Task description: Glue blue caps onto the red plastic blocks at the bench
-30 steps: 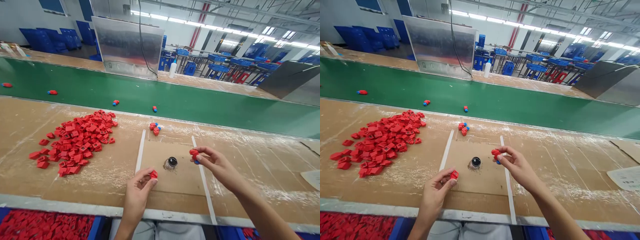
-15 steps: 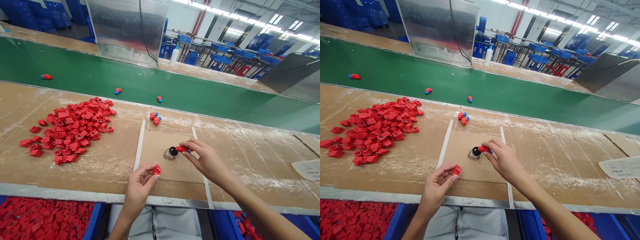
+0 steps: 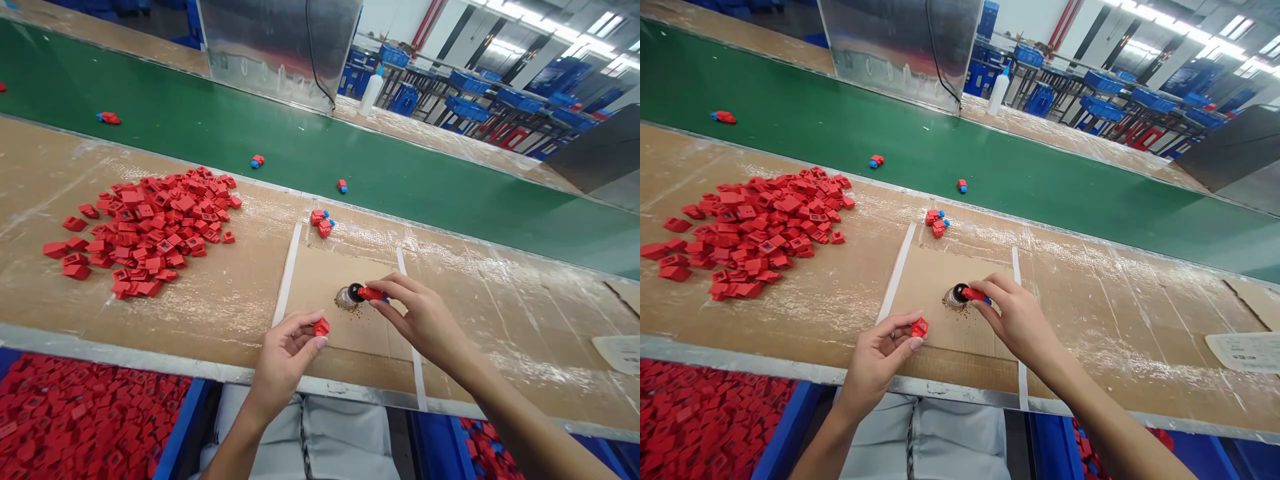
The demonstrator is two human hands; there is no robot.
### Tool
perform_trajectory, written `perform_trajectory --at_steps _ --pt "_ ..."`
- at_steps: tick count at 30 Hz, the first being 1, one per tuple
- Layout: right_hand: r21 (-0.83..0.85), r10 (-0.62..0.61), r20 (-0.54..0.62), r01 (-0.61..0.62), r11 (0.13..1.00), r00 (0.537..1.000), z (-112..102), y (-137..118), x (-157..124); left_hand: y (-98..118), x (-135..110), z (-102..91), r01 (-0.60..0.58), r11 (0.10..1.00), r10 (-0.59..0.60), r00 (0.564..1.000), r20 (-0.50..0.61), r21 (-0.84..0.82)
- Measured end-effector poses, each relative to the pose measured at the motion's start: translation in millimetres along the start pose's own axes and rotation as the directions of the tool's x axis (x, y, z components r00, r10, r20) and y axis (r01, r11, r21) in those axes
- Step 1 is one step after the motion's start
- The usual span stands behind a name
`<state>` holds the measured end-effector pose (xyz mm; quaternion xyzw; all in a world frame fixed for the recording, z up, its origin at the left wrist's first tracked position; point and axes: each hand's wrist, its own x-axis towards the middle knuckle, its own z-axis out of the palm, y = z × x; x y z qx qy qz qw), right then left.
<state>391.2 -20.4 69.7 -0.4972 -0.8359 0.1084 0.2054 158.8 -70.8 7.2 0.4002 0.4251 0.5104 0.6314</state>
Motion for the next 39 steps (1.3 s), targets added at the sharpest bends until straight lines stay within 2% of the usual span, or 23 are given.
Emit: perform_trajectory --at_steps 23,39 --pt "0.003 0.004 0.006 -0.004 1.0 1.0 -4.7 -5.9 1.2 -1.4 -0.7 -1.6 -0.001 1.0 0.001 1.0 0.026 -0.012" --pt "-0.007 0.03 -0.075 -0.031 1.0 0.997 -11.5 -14.4 5.8 -5.5 -1.6 -2.5 0.039 0.997 -0.035 0.998 0.058 -0.07"
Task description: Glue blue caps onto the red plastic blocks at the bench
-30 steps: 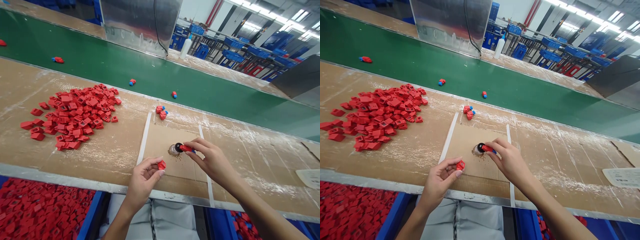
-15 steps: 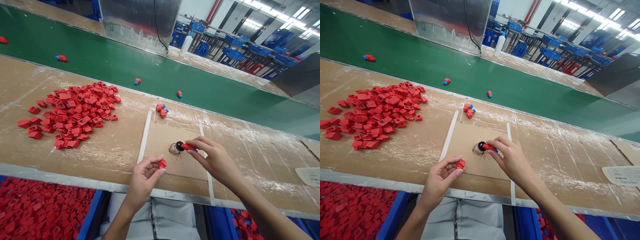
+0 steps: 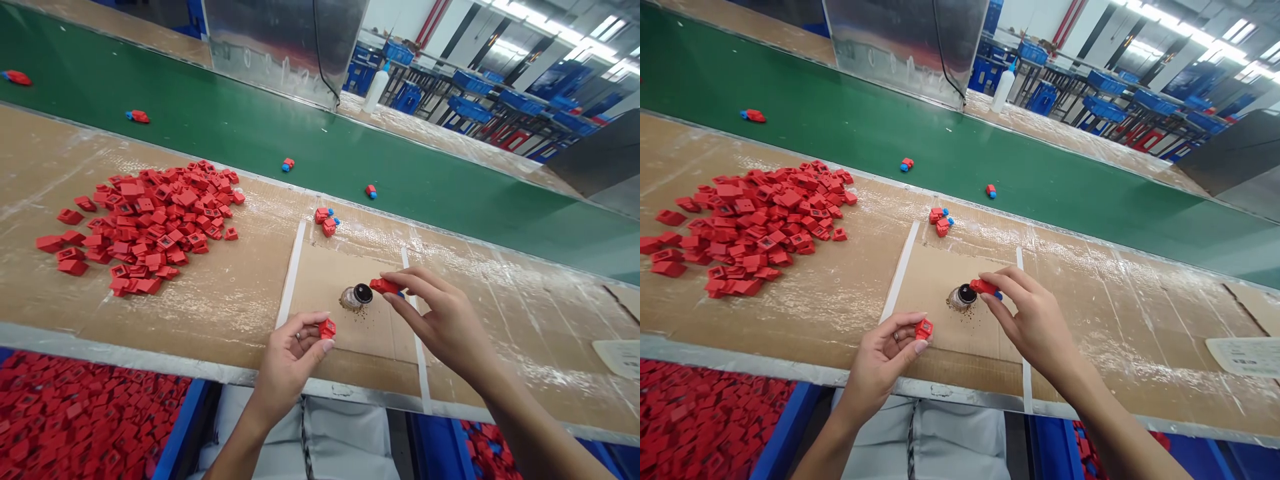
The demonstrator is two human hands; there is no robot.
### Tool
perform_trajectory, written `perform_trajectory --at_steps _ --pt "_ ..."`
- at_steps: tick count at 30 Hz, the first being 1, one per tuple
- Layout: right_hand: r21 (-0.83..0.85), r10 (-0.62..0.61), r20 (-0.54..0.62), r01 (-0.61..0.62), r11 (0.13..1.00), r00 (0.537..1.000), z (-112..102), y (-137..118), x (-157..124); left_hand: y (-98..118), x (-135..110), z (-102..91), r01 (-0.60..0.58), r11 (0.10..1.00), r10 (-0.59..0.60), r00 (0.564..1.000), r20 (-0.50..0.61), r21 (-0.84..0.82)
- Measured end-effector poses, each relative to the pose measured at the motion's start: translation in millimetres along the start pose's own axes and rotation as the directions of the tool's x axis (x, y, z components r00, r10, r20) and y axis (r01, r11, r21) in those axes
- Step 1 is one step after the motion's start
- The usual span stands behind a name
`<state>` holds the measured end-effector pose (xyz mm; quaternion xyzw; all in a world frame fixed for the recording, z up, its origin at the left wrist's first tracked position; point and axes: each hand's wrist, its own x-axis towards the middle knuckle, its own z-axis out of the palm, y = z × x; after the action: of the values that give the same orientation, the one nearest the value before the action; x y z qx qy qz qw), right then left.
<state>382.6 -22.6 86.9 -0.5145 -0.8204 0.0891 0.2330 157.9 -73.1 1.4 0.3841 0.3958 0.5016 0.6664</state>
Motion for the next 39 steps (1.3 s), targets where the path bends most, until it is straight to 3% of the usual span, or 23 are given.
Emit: perform_trajectory --at_steps 9,13,16,20,26,39 --pt "-0.006 -0.036 -0.01 0.036 0.999 0.999 2.5 -2.8 0.6 0.6 -0.2 0.4 0.023 1.0 -0.023 1.0 -0.001 -0.007" --pt "-0.025 -0.035 -0.119 0.033 0.999 0.992 0.2 -5.0 4.2 2.6 -1.3 0.9 0.031 0.999 -0.031 1.0 0.002 -0.019" --pt "-0.007 -0.04 -0.073 0.039 0.999 0.997 -1.1 -7.2 3.3 2.1 -1.1 0.3 0.04 0.999 -0.04 0.999 0.003 -0.037" --pt "0.129 0.087 -0.116 -0.071 0.989 0.989 2.2 -20.3 -8.4 -0.5 -0.3 -0.8 0.072 0.994 -0.071 0.997 0.018 -0.085" --pt "0.501 0.213 0.08 -0.225 0.836 0.974 27.4 -45.2 -31.6 0.3 -0.8 -0.8 0.12 0.986 -0.114 0.992 0.05 -0.114" --pt "0.523 0.168 0.117 -0.204 0.827 0.979 44.9 -49.3 -34.0 4.6 0.2 -0.3 0.103 0.988 -0.091 0.991 0.1 -0.118"
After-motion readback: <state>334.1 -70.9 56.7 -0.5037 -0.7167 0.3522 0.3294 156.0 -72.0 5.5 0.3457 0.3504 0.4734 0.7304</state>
